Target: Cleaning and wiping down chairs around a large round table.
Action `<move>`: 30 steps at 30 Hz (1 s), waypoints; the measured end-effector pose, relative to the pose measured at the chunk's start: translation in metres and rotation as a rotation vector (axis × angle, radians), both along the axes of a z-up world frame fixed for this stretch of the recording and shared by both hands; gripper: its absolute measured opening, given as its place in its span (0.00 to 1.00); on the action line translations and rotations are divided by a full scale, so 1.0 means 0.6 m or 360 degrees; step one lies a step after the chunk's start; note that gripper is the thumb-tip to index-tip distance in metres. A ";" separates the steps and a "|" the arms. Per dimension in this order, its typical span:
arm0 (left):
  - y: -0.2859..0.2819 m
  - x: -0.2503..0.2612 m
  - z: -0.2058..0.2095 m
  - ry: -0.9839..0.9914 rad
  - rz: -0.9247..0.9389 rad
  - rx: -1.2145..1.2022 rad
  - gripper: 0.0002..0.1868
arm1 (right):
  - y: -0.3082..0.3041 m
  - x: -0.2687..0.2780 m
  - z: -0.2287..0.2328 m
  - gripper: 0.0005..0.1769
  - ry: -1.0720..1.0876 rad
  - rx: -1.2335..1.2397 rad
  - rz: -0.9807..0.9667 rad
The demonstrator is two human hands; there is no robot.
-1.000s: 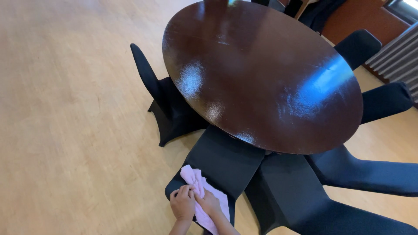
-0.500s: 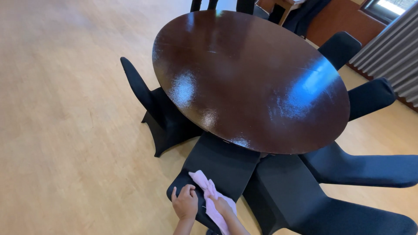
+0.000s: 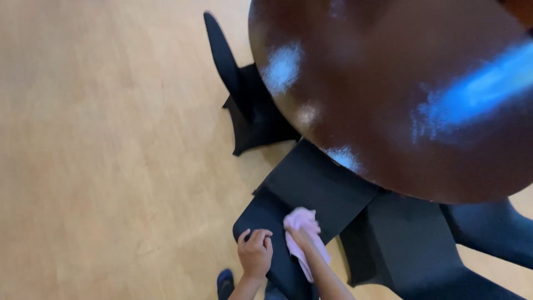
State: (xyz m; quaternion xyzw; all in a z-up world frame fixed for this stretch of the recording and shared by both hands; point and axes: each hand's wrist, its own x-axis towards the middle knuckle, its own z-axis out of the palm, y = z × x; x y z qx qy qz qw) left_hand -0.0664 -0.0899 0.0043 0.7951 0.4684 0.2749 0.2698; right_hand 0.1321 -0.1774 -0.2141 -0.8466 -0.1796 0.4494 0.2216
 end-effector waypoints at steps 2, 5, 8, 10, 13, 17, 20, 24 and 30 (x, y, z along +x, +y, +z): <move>-0.006 -0.015 0.003 -0.0053 0.0031 0.0014 0.06 | 0.080 -0.020 0.018 0.53 -0.0011 0.0106 0.0121; -0.022 -0.034 0.001 -0.0099 0.0063 0.0062 0.06 | 0.200 -0.063 0.009 0.55 0.0000 0.0192 0.0248; -0.018 -0.054 -0.015 -0.0092 0.0112 0.0110 0.06 | 0.247 -0.054 -0.040 0.51 -0.0032 0.0181 0.0528; -0.026 -0.069 -0.018 -0.0033 0.0175 0.0086 0.07 | 0.218 -0.034 -0.100 0.50 -0.0009 0.0108 0.0383; -0.034 -0.095 -0.032 0.0025 0.0238 0.0018 0.06 | 0.094 0.018 -0.045 0.36 -0.0013 -0.0212 0.0242; -0.051 -0.123 -0.071 0.0063 0.0321 0.0005 0.05 | -0.114 0.119 -0.064 0.43 -0.0214 -0.0747 0.0678; -0.058 -0.118 -0.083 0.0029 0.0423 0.0019 0.05 | -0.127 0.179 0.004 0.37 -0.0449 -0.1046 0.0263; -0.059 -0.109 -0.112 0.0019 0.0511 0.0017 0.07 | -0.024 0.192 0.023 0.29 -0.1070 -0.0207 -0.0314; -0.066 -0.120 -0.099 -0.0094 0.0471 0.0060 0.08 | 0.149 0.131 -0.102 0.32 -0.1174 0.0527 0.1375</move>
